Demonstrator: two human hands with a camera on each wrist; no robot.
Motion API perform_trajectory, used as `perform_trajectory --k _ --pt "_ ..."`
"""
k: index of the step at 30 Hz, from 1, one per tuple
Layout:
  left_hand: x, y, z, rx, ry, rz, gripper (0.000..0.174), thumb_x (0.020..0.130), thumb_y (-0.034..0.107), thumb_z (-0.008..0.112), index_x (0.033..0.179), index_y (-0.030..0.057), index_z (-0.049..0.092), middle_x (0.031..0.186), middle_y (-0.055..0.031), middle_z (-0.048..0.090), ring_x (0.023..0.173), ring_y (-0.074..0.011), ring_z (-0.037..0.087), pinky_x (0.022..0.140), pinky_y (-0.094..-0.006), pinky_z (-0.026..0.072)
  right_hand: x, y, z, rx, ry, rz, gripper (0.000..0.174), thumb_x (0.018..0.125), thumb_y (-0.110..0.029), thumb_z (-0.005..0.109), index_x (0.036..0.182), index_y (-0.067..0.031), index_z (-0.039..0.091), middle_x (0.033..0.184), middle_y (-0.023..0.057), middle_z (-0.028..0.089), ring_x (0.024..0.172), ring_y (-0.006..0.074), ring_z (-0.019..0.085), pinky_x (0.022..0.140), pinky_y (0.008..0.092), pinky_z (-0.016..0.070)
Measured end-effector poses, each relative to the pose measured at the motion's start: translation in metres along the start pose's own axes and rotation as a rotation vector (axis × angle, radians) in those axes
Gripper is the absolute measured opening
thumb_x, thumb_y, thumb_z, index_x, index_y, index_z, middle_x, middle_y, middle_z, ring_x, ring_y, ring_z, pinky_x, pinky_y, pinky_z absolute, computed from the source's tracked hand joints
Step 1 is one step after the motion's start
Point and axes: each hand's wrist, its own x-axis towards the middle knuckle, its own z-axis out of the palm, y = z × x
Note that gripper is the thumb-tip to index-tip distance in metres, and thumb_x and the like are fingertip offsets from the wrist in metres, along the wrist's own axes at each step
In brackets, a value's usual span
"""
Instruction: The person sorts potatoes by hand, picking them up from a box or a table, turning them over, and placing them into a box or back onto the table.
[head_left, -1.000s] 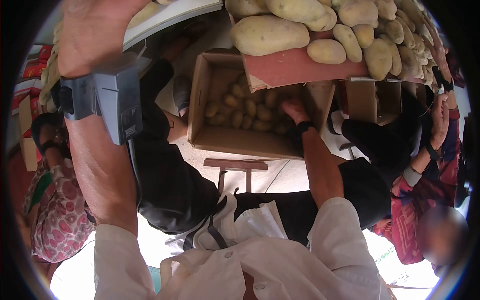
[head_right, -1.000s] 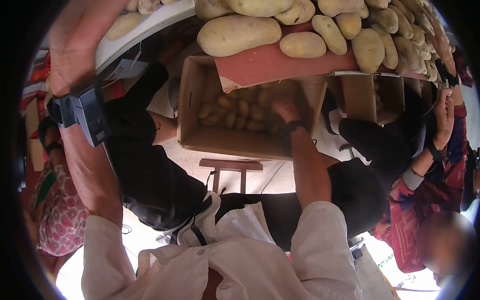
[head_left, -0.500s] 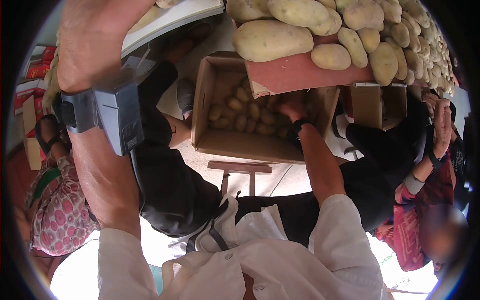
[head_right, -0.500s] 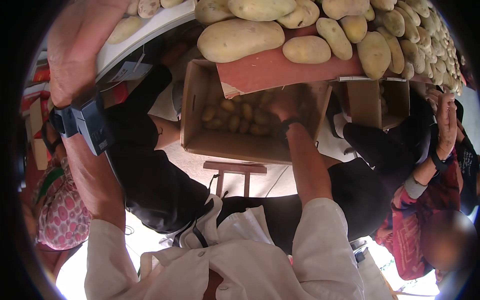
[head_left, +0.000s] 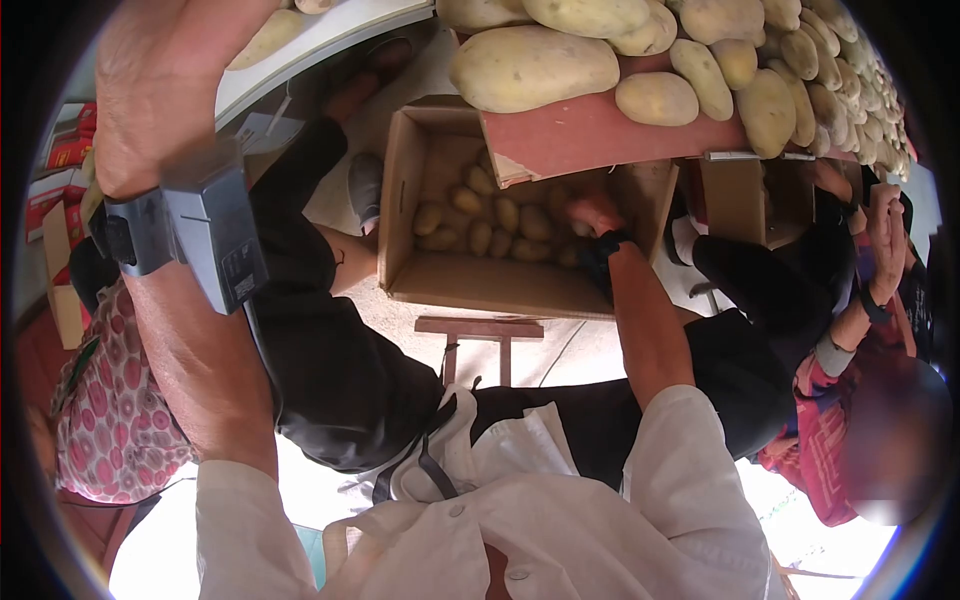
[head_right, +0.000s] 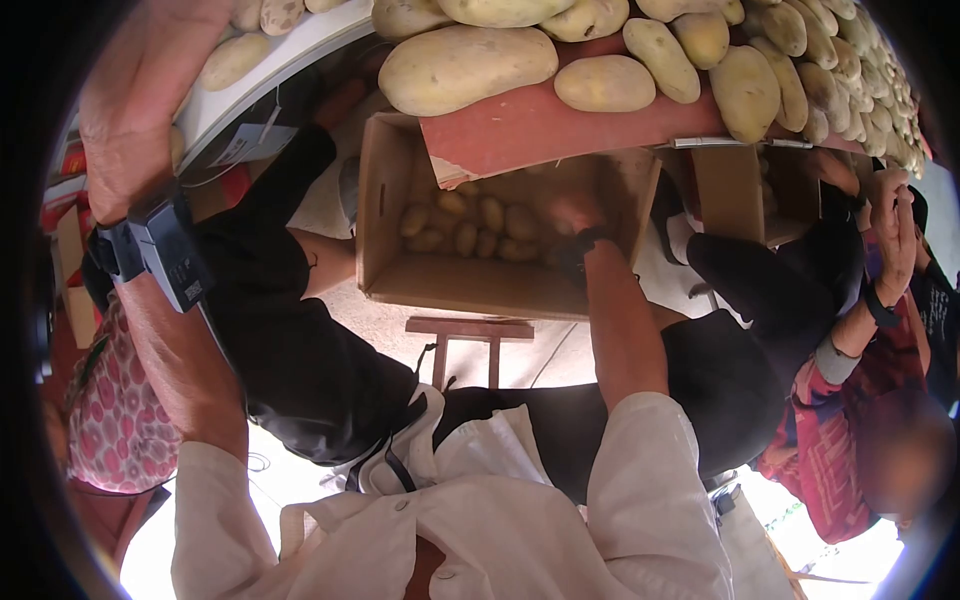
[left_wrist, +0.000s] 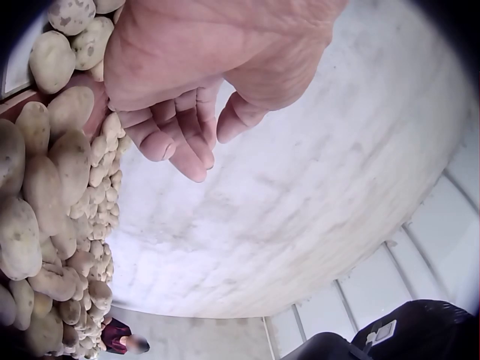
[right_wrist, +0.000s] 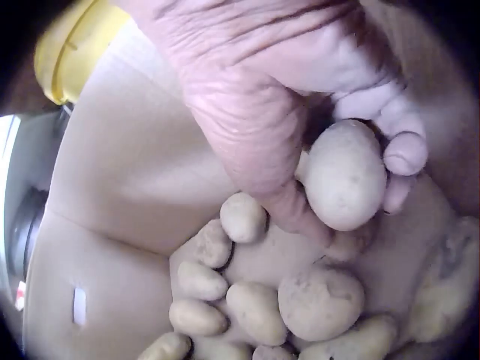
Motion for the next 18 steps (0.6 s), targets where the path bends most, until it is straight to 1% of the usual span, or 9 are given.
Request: perform_trajectory --k 3,4,6,7,9,10,12,16,18 --pt "0.000 -0.002 0.000 0.001 0.002 -0.007 0.019 0.106 0.014 0.050 0.115 0.0012 0.061 0.101 -0.0056 0.066 0.094 -0.0158 0.066 0.075 -0.0291 0.0523 -0.014 0.004 -0.002 0.027 0.044 0.022 0.043 0.084 -0.035 0.067 0.113 -0.0042 0.075 0.116 0.0221 0.072 0.112 0.0390 0.068 0.094 0.0457 0.0544" --pt "-0.001 -0.002 -0.001 0.001 0.005 -0.009 0.019 0.106 0.014 0.050 0.115 0.0013 0.061 0.101 -0.0056 0.066 0.094 -0.0158 0.066 0.075 -0.0290 0.0523 -0.018 0.002 -0.001 0.026 0.044 0.023 0.043 0.084 -0.035 0.067 0.113 -0.0042 0.075 0.116 0.0221 0.072 0.112 0.0390 0.068 0.094 0.0457 0.0544" --pt "-0.002 -0.004 -0.001 0.001 0.008 -0.015 0.019 0.105 0.014 0.050 0.115 0.0013 0.061 0.101 -0.0055 0.065 0.094 -0.0158 0.066 0.075 -0.0290 0.0522 -0.022 -0.004 -0.001 -0.037 0.168 0.030 0.035 0.081 -0.026 0.070 0.102 0.0010 0.075 0.103 0.0230 0.074 0.099 0.0398 0.071 0.088 0.0485 0.0554" --pt "-0.002 -0.005 -0.001 0.001 0.010 -0.017 0.019 0.105 0.014 0.050 0.115 0.0014 0.061 0.101 -0.0055 0.065 0.094 -0.0157 0.066 0.075 -0.0290 0.0522 -0.020 -0.001 0.001 -0.038 0.168 0.031 0.035 0.081 -0.026 0.070 0.102 0.0010 0.075 0.103 0.0230 0.074 0.099 0.0398 0.071 0.088 0.0485 0.0554" --pt "-0.003 -0.004 -0.001 0.005 0.012 -0.020 0.019 0.105 0.014 0.050 0.115 0.0014 0.061 0.100 -0.0055 0.065 0.094 -0.0157 0.065 0.075 -0.0289 0.0522 -0.007 0.007 0.008 -0.068 0.430 0.001 0.039 0.079 -0.027 0.070 0.108 -0.0014 0.072 0.102 0.0216 0.074 0.098 0.0415 0.071 0.089 0.0501 0.0556" --pt "-0.004 -0.004 0.000 0.007 0.012 -0.022 0.019 0.105 0.014 0.050 0.115 0.0015 0.061 0.100 -0.0055 0.065 0.094 -0.0157 0.065 0.075 -0.0289 0.0521 -0.003 0.008 0.007 -0.067 0.431 0.000 0.039 0.079 -0.027 0.070 0.108 -0.0014 0.072 0.102 0.0216 0.074 0.098 0.0415 0.071 0.089 0.0501 0.0556" --pt "-0.006 -0.004 0.001 0.010 0.009 -0.029 0.019 0.105 0.014 0.050 0.115 0.0015 0.061 0.100 -0.0054 0.065 0.094 -0.0156 0.065 0.075 -0.0289 0.0521 0.003 0.013 0.007 -0.054 0.595 -0.057 0.028 0.074 -0.021 0.073 0.095 -0.0035 0.075 0.088 0.0224 0.073 0.081 0.0407 0.072 0.071 0.0456 0.0590" --pt "-0.007 -0.007 0.002 0.015 0.013 -0.043 0.019 0.105 0.014 0.050 0.115 0.0017 0.061 0.100 -0.0054 0.065 0.093 -0.0156 0.065 0.075 -0.0288 0.0520 -0.029 -0.019 0.004 -0.008 0.713 -0.115 0.035 0.075 -0.022 0.071 0.105 -0.0045 0.075 0.093 0.0221 0.074 0.086 0.0400 0.073 0.077 0.0469 0.0597" --pt "-0.008 -0.008 0.002 0.017 0.016 -0.048 0.019 0.105 0.014 0.050 0.115 0.0017 0.061 0.100 -0.0053 0.065 0.093 -0.0155 0.065 0.075 -0.0287 0.0520 -0.033 -0.021 0.019 -0.221 0.648 -0.281 0.039 0.081 -0.024 0.068 0.116 -0.0069 0.073 0.106 0.0212 0.075 0.096 0.0406 0.073 0.087 0.0477 0.0590"
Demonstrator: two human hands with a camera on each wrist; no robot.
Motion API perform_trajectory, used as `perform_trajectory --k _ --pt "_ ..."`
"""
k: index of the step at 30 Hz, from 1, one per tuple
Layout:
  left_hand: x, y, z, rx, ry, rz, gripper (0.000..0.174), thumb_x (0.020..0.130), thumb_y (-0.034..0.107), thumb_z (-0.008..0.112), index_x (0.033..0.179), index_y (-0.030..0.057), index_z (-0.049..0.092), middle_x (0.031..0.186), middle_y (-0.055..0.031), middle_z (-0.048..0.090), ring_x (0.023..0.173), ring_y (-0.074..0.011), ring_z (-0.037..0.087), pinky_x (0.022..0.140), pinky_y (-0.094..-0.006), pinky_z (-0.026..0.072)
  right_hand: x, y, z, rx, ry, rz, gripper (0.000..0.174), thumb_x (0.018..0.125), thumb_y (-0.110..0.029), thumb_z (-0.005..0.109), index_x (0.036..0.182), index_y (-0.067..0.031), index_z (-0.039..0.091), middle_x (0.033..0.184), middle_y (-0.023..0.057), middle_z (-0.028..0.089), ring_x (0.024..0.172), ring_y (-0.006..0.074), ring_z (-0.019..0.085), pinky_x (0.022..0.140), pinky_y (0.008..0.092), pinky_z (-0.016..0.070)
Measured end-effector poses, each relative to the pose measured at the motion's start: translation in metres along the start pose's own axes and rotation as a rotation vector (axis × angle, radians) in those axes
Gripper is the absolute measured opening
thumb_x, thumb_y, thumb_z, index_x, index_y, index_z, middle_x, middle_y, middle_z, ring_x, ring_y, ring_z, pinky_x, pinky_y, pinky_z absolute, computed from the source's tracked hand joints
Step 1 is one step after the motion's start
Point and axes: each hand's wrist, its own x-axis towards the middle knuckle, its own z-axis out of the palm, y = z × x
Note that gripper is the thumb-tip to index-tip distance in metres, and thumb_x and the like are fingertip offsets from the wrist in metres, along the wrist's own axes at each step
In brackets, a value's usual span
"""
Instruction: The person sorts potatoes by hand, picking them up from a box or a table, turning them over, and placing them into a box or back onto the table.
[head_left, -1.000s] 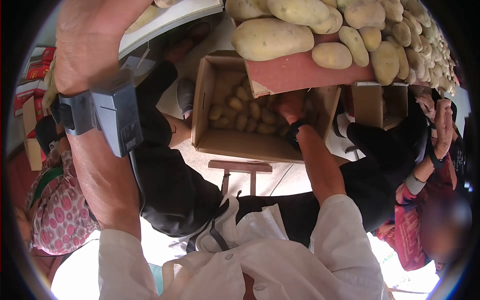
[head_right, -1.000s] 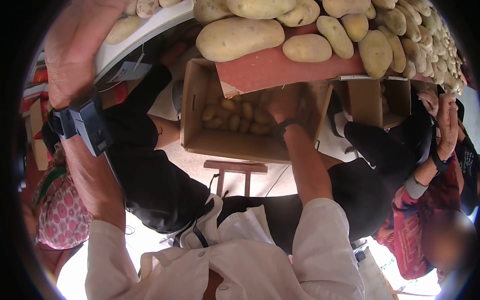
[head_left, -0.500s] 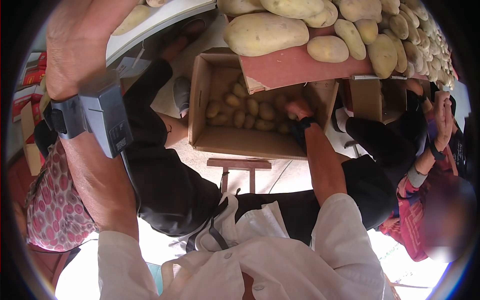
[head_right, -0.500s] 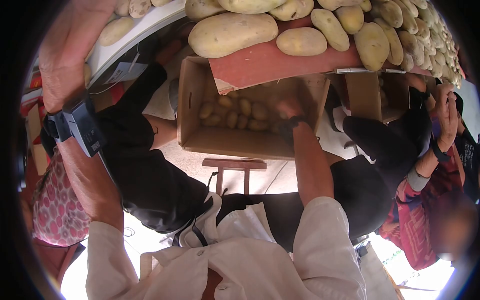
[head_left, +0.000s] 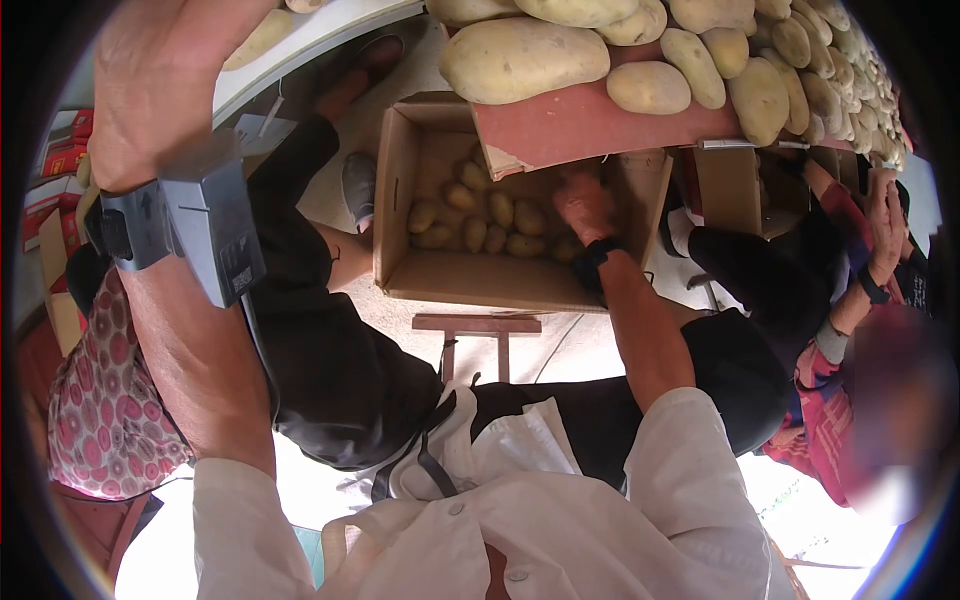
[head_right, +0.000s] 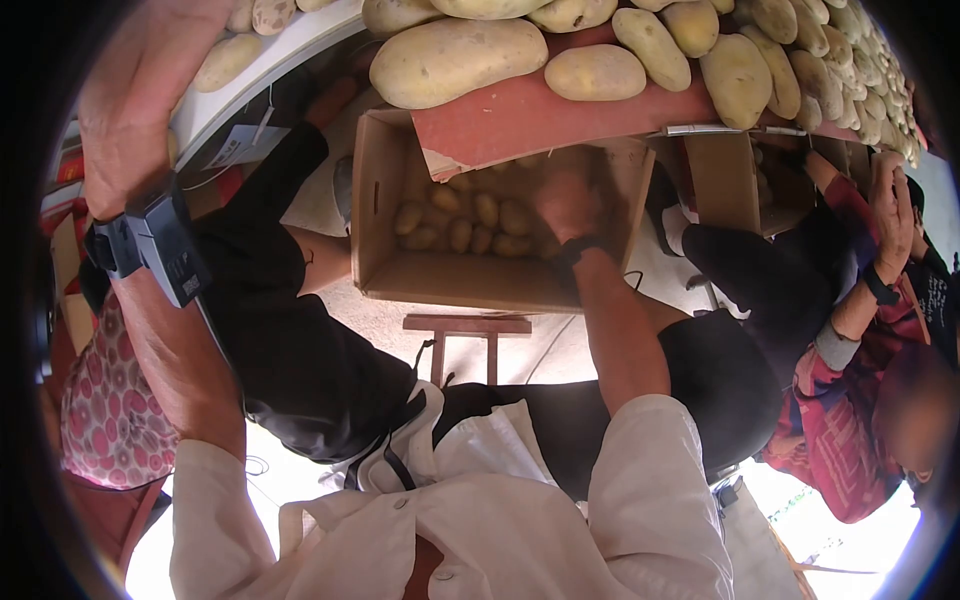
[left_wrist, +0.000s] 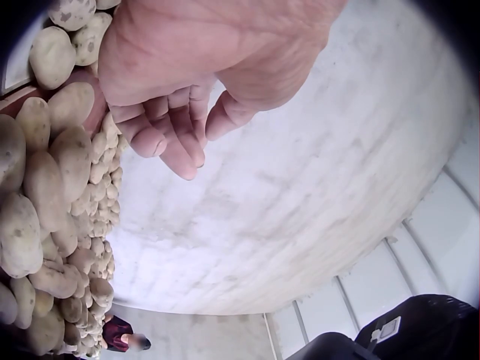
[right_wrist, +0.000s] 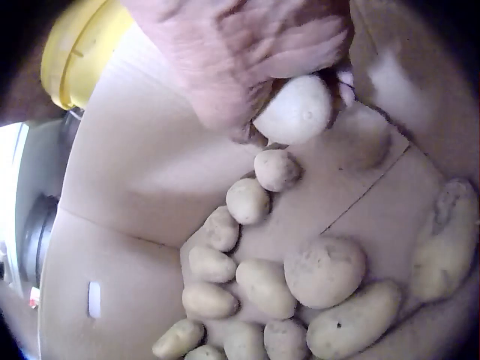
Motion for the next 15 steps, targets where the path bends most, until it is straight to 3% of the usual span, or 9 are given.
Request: perform_trajectory --k 1,3,4,6,10,12,13,15 --pt "0.000 0.000 0.000 0.001 0.000 -0.001 0.019 0.105 0.014 0.050 0.115 0.0018 0.061 0.100 -0.0053 0.065 0.093 -0.0155 0.065 0.075 -0.0287 0.0519 -0.001 0.000 0.013 -0.001 0.001 0.000 0.039 0.081 -0.024 0.068 0.116 -0.0069 0.073 0.106 0.0212 0.075 0.096 0.0406 0.073 0.087 0.0477 0.0590" --pt "0.000 -0.001 -0.001 0.004 0.001 -0.002 0.019 0.105 0.014 0.050 0.115 0.0018 0.061 0.100 -0.0053 0.065 0.093 -0.0155 0.065 0.075 -0.0287 0.0519 0.001 0.000 0.042 0.029 -0.405 0.159 0.039 0.087 -0.026 0.065 0.120 -0.0065 0.073 0.119 0.0214 0.072 0.108 0.0410 0.070 0.094 0.0489 0.0566" --pt "0.002 -0.002 0.000 0.005 0.000 -0.001 0.018 0.105 0.014 0.050 0.115 0.0018 0.061 0.100 -0.0052 0.065 0.093 -0.0154 0.065 0.075 -0.0287 0.0519 -0.001 -0.004 0.046 0.027 -0.401 0.159 0.039 0.087 -0.026 0.065 0.120 -0.0065 0.073 0.119 0.0214 0.072 0.108 0.0410 0.070 0.094 0.0489 0.0566" --pt "0.006 -0.004 0.002 0.005 -0.006 -0.003 0.018 0.105 0.014 0.050 0.115 0.0019 0.061 0.100 -0.0052 0.065 0.093 -0.0154 0.065 0.075 -0.0286 0.0518 -0.013 -0.013 0.049 0.111 -0.574 0.098 0.040 0.089 -0.028 0.066 0.120 -0.0025 0.072 0.122 0.0249 0.070 0.115 0.0404 0.068 0.096 0.0486 0.0557" --pt "0.023 0.001 0.008 0.028 -0.041 0.010 0.018 0.105 0.014 0.050 0.114 0.0020 0.061 0.100 -0.0051 0.065 0.093 -0.0153 0.065 0.074 -0.0285 0.0517 -0.007 -0.023 0.065 0.092 -0.658 0.183 0.045 0.087 -0.029 0.069 0.120 0.0005 0.071 0.125 0.0276 0.068 0.118 0.0404 0.066 0.098 0.0486 0.0546" --pt "0.029 0.004 0.011 0.037 -0.055 0.012 0.018 0.105 0.014 0.050 0.114 0.0021 0.061 0.100 -0.0051 0.065 0.093 -0.0153 0.065 0.074 -0.0285 0.0517 -0.007 -0.026 0.072 0.059 -0.695 0.143 0.048 0.081 -0.029 0.080 0.118 -0.0004 0.072 0.124 0.0263 0.069 0.119 0.0398 0.066 0.099 0.0496 0.0542" --pt "0.031 0.006 0.012 0.039 -0.060 0.014 0.018 0.105 0.014 0.050 0.114 0.0021 0.061 0.100 -0.0051 0.065 0.093 -0.0153 0.065 0.074 -0.0285 0.0517 -0.008 -0.011 0.086 0.058 -0.688 0.144 0.048 0.081 -0.029 0.080 0.118 -0.0004 0.072 0.124 0.0263 0.069 0.119 0.0398 0.066 0.099 0.0496 0.0542" --pt "0.030 0.011 0.012 0.044 -0.062 0.025 0.018 0.105 0.014 0.051 0.114 0.0022 0.061 0.099 -0.0050 0.065 0.093 -0.0152 0.065 0.074 -0.0284 0.0516 -0.008 0.024 0.117 0.051 -0.644 -0.073 0.054 0.084 -0.029 0.073 0.129 0.0000 0.066 0.131 0.0268 0.065 0.124 0.0401 0.062 0.103 0.0477 0.0517"
